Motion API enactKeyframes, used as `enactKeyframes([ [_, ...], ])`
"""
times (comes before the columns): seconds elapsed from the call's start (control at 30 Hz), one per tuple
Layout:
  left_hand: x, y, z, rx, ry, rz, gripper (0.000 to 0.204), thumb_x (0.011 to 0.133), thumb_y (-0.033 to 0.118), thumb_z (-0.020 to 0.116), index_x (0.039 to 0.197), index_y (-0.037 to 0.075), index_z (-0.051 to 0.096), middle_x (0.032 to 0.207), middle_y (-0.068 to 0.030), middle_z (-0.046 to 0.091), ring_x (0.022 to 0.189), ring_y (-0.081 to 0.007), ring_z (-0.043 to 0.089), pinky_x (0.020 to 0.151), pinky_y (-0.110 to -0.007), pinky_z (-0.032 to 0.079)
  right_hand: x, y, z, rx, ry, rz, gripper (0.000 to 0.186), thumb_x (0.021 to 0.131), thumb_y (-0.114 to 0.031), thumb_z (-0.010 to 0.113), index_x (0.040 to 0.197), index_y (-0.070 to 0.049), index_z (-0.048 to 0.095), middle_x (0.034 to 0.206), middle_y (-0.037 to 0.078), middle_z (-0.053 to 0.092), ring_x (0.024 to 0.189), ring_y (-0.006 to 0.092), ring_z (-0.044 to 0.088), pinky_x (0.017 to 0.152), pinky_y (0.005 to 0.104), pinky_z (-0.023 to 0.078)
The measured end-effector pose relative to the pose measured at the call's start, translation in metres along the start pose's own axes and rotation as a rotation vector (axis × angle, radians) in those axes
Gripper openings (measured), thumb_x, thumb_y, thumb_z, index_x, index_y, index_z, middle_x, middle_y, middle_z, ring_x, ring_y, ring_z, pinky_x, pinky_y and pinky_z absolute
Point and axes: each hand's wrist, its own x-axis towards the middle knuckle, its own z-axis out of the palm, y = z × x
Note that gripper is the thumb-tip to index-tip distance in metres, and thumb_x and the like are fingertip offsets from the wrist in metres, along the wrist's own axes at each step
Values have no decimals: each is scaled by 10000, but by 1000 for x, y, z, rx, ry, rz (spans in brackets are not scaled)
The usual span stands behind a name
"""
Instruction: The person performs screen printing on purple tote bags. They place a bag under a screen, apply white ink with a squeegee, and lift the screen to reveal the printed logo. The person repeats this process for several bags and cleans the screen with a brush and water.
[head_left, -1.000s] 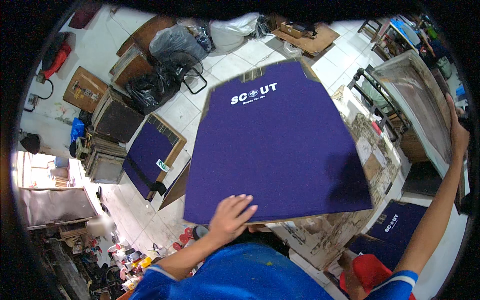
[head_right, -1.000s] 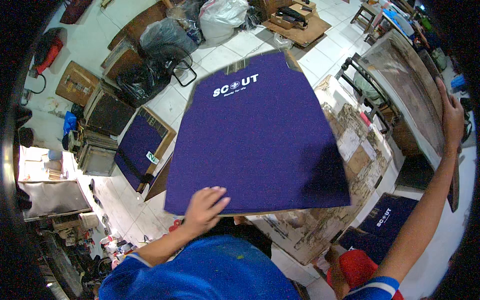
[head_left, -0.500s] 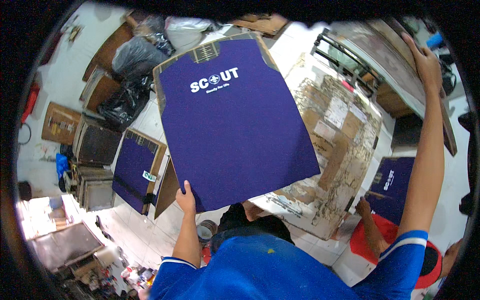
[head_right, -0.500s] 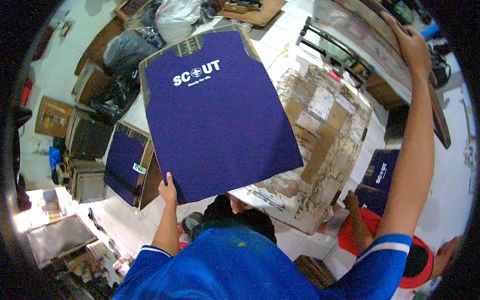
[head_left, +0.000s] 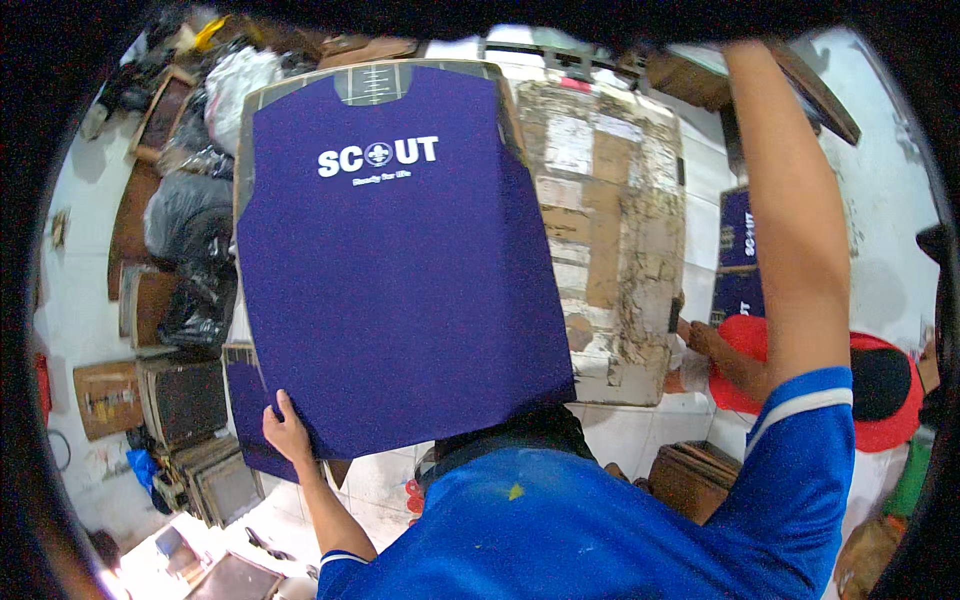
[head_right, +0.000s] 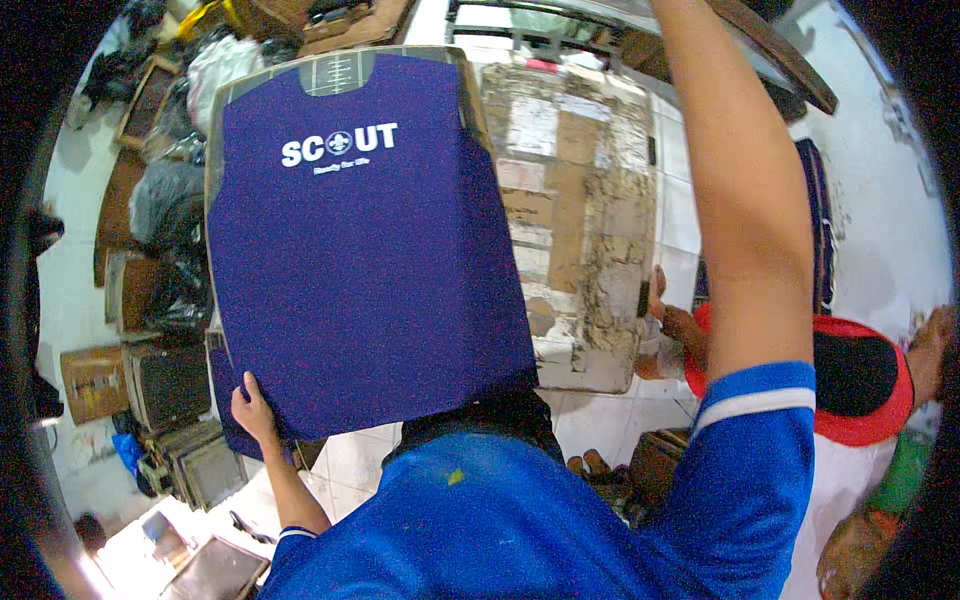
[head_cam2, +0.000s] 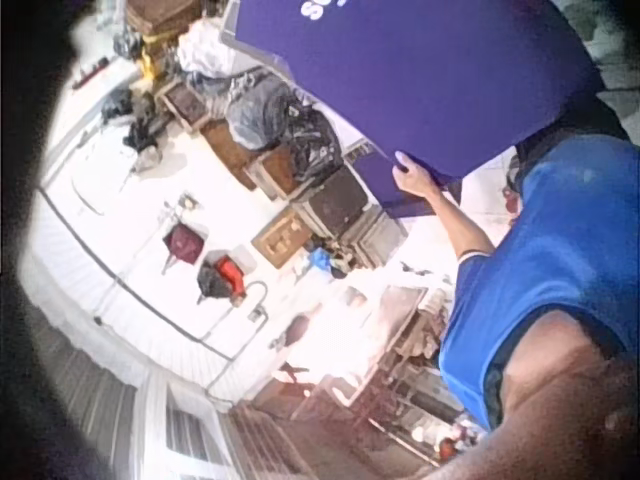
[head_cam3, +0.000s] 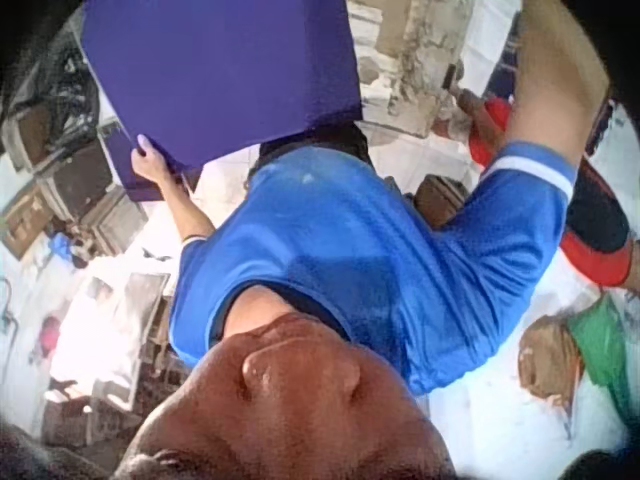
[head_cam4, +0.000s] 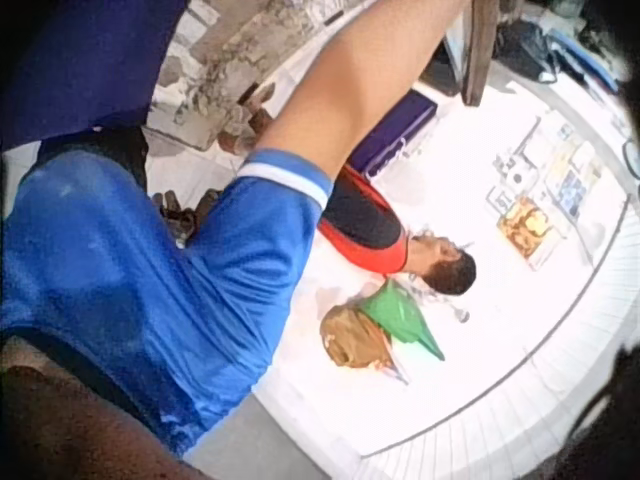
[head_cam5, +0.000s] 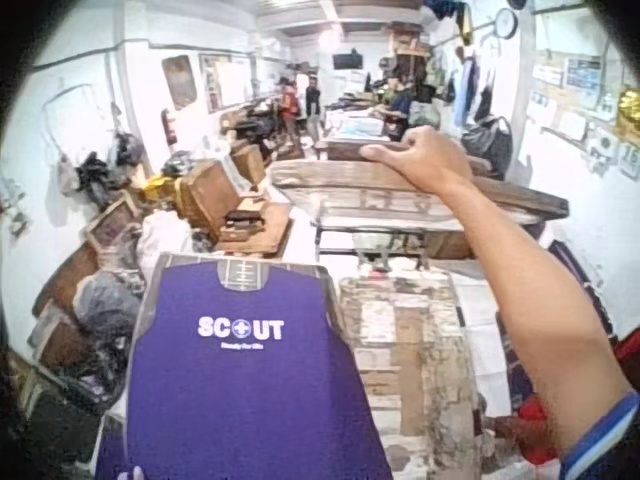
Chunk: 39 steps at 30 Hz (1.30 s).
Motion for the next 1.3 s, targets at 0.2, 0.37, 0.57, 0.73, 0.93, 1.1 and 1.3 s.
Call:
enactKeyframes([
  [0.2,-44,60,105,-105,-158,84,501,970,455,673,904,-40,700,844,-263,696,748,-417,661,721,-493,503,-1,-3,-3,14,-25,36,867,670,-885,649,803,-35,755,873,220,755,851,347,743,803,458,547],
  [0.37,-61,95,133,-212,-508,93,574,879,511,759,1074,-22,675,994,-239,738,924,-433,709,840,-493,541,7,2,-2,20,-58,38,842,665,-876,663,759,-43,741,820,201,750,793,320,738,762,445,547],
  [0.57,-31,129,123,-104,-844,255,812,793,474,856,1270,-58,472,1097,-356,680,1051,-509,661,908,-527,525,16,4,-3,56,-22,10,826,659,-866,687,746,-46,733,805,186,750,783,320,735,757,450,546],
  [0.73,-35,145,122,-11,-881,189,799,790,423,877,1284,-57,472,1144,-347,678,1065,-484,677,938,-499,532,26,5,2,74,-29,-5,789,675,-860,682,891,-110,802,885,176,771,843,316,745,773,444,548],
  [0.93,-46,151,117,-37,-880,130,806,784,449,876,1259,-67,478,1114,-354,675,1062,-509,661,935,-522,523,40,0,-1,3,-109,64,792,667,-860,695,752,-74,742,759,143,736,752,281,719,736,422,536],
  [1.1,-41,149,121,6,-880,157,795,784,473,869,1213,-75,486,1095,-363,674,1043,-511,667,914,-530,534,42,-3,0,65,-7,13,789,668,-861,696,667,-73,670,701,115,683,702,249,670,703,402,512],
  [1.3,-32,147,135,-11,-924,180,813,788,491,862,1207,-89,475,1074,-373,673,1020,-514,671,895,-534,539,51,-5,-3,14,-1,57,800,675,-856,698,610,-62,629,686,123,668,681,247,660,695,410,500],
])
